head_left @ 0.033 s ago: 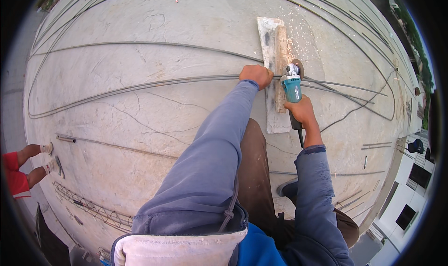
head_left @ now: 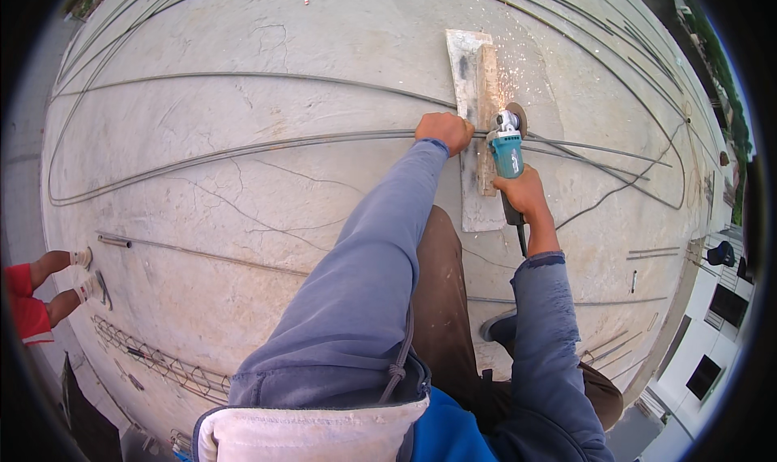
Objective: The person marks metal rods with a marker, then uses an angle grinder to cut them into smaller pieces. The person places the cut pieces aside and repeats the process with other rods.
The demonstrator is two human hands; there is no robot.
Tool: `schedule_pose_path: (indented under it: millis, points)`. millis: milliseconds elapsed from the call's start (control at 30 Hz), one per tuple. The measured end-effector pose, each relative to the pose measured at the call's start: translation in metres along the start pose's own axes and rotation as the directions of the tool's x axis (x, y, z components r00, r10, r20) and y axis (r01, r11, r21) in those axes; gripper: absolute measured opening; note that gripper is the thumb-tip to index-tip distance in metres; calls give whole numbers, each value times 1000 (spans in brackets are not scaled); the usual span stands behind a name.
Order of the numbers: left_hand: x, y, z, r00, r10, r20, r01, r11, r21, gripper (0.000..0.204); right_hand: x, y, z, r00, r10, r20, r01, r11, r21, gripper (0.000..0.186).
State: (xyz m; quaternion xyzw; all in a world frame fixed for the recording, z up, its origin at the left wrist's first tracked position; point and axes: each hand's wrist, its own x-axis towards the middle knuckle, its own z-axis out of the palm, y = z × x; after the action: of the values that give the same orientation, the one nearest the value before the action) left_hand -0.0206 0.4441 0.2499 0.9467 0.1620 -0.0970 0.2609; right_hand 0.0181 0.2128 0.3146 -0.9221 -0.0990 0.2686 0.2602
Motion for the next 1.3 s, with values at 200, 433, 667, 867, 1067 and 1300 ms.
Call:
schedule_pose_path:
  millis: [200,433,667,867,1067,1300]
  points:
    - [0,1,0,1000,-9,9,9,1000,7,60,1,2,-2,1000,19,14,-19,1000,-17,47]
    - [1,0,1,1000,-12,8,12,1000,1,61,-1,-1,-2,1000,24,18,-24,1000,-11,47]
    - [3,-1,4,1000,-11,14,11,1000,-5,60,3,2,-3,999,29,27,-29,999,-25,49]
    - [4,-1,6,999,13,47,-14,1000,16,58,2,5,-1,1000,28,11,-28,1000,-11,50]
    - [3,-3,6,999,4,32,-4,1000,2,58,1,2,-2,999,47,27,-46,999,-5,51]
    - [4,-2,6,1000,5,14,-5,1000,-2,56,4,8,-2,1000,10,6,-10,999,-31,48]
